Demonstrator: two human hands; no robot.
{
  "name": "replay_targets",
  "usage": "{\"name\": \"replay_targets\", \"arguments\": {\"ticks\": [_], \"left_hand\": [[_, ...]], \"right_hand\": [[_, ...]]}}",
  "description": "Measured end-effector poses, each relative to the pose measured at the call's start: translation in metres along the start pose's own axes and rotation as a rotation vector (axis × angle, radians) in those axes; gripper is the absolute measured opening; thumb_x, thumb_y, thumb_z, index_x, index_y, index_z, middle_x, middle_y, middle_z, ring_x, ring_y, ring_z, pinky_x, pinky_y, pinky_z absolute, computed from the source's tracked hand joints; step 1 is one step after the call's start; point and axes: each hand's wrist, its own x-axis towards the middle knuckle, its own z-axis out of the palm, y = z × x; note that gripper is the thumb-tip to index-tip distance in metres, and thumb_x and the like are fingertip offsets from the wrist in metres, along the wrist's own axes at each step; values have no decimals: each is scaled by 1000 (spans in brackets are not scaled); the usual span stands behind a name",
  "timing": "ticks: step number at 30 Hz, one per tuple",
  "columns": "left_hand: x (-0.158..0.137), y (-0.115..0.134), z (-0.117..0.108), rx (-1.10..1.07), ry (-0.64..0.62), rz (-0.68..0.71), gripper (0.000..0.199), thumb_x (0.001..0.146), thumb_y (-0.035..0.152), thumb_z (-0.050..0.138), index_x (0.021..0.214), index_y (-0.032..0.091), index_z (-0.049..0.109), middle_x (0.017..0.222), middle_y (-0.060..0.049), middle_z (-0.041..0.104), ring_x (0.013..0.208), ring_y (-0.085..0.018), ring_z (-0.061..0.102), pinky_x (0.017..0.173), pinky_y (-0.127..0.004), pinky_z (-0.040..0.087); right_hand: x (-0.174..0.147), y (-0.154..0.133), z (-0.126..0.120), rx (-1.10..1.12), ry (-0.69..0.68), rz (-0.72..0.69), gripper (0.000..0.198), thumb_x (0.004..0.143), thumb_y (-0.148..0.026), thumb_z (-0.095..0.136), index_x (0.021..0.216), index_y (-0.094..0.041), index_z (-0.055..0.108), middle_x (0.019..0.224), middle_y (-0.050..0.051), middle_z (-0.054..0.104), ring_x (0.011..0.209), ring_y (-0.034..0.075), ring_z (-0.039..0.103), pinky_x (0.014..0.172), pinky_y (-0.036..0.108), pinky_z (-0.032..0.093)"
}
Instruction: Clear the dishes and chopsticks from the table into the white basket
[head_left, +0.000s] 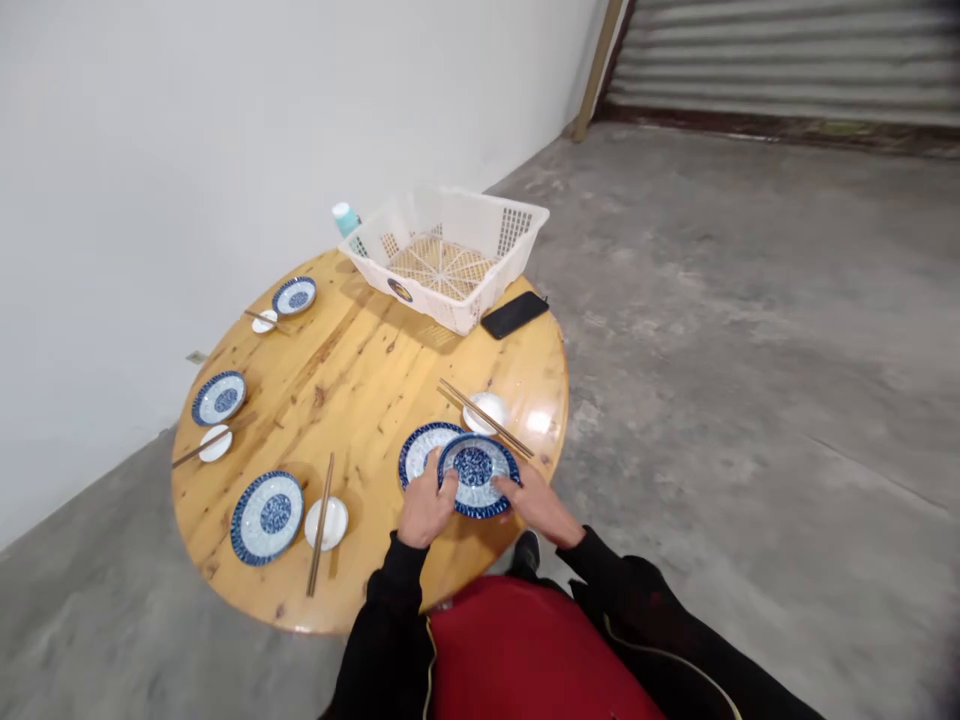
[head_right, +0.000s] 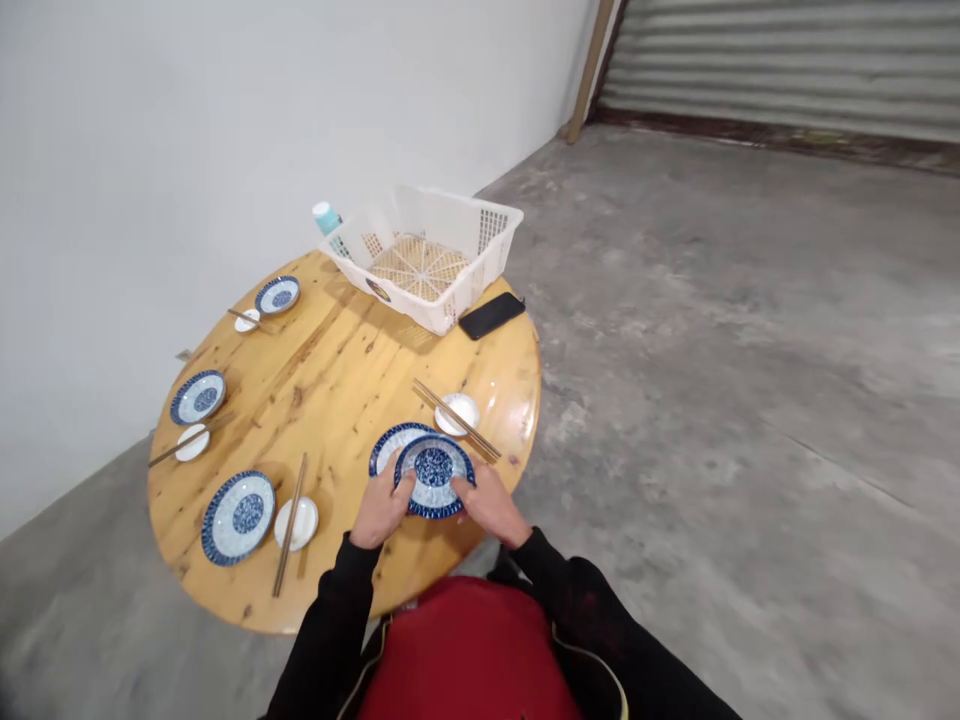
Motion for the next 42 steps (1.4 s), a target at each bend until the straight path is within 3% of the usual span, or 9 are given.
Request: {"name": "replay_targets", "arguments": {"ticks": [4, 9, 13, 17, 22, 30, 35, 38, 42], "left_hand": [[-12, 55, 37, -6, -100, 70, 51, 99, 34, 38, 147, 17, 43, 119, -11, 73, 114, -28, 68, 103, -39, 48], [-19, 109, 104, -16, -292, 233, 51, 99, 35, 39, 147, 19, 44, 121, -10, 72, 113, -27, 68, 101, -38, 50], [-19, 136, 139, 33, -437, 352, 52, 98, 38, 38, 147, 19, 43, 105, -9, 76, 102, -29, 72, 94, -41, 52], [-13, 153, 146, 62, -466, 380, 53, 98, 39, 38, 147, 20, 43, 102, -10, 76, 99, -31, 73, 90, -42, 54], [15, 165, 134, -3, -343, 327, 53, 98, 41, 36, 145, 19, 44, 96, -10, 76, 93, -30, 74, 89, -42, 54], [84, 181, 102, -240, -30, 47, 57, 100, 40, 32, 151, 16, 39, 111, -13, 74, 104, -31, 70, 98, -44, 50], [112, 197, 66, -324, 125, -157, 62, 100, 40, 31, 155, 13, 33, 117, -16, 72, 108, -33, 68, 98, -46, 48], [127, 209, 39, -290, 210, -189, 62, 100, 40, 34, 155, 14, 34, 117, -15, 73, 108, -32, 68, 98, -44, 48], [151, 223, -2, -258, 314, -174, 60, 99, 40, 39, 154, 16, 35, 100, -11, 75, 97, -31, 71, 92, -41, 50]], "right_hand": [[-45, 16, -58, -49, 137, 47, 25, 76, -32, 54, 97, -17, 60, 70, 1, 66, 52, 19, 62, 45, 29, 53], [-112, 52, -121, 9, 363, 141, 29, 75, -37, 60, 95, -15, 62, 69, 1, 66, 50, 19, 60, 43, 30, 53], [-149, 66, -142, 82, 555, 205, 27, 70, -39, 63, 85, -16, 62, 65, 1, 64, 49, 18, 58, 41, 30, 51], [-152, 59, -156, 87, 599, 231, 26, 67, -41, 65, 77, -17, 63, 60, 2, 63, 47, 19, 57, 40, 32, 52], [-106, 31, -183, -33, 487, 174, 25, 68, -46, 64, 67, -21, 61, 54, 3, 62, 44, 21, 58, 40, 33, 51], [32, -49, -228, -414, 119, -13, 27, 74, -51, 58, 65, -26, 60, 51, 3, 59, 51, 25, 60, 45, 35, 53], [111, -97, -232, -507, -93, -157, 29, 75, -51, 59, 81, -24, 69, 58, 4, 63, 66, 29, 67, 58, 36, 57], [144, -127, -230, -504, -158, -223, 36, 73, -52, 59, 90, -22, 71, 58, 4, 64, 64, 29, 67, 57, 36, 56], [183, -175, -227, -488, -220, -312, 35, 71, -50, 63, 87, -20, 70, 66, 5, 69, 68, 28, 67, 60, 35, 57]]}}
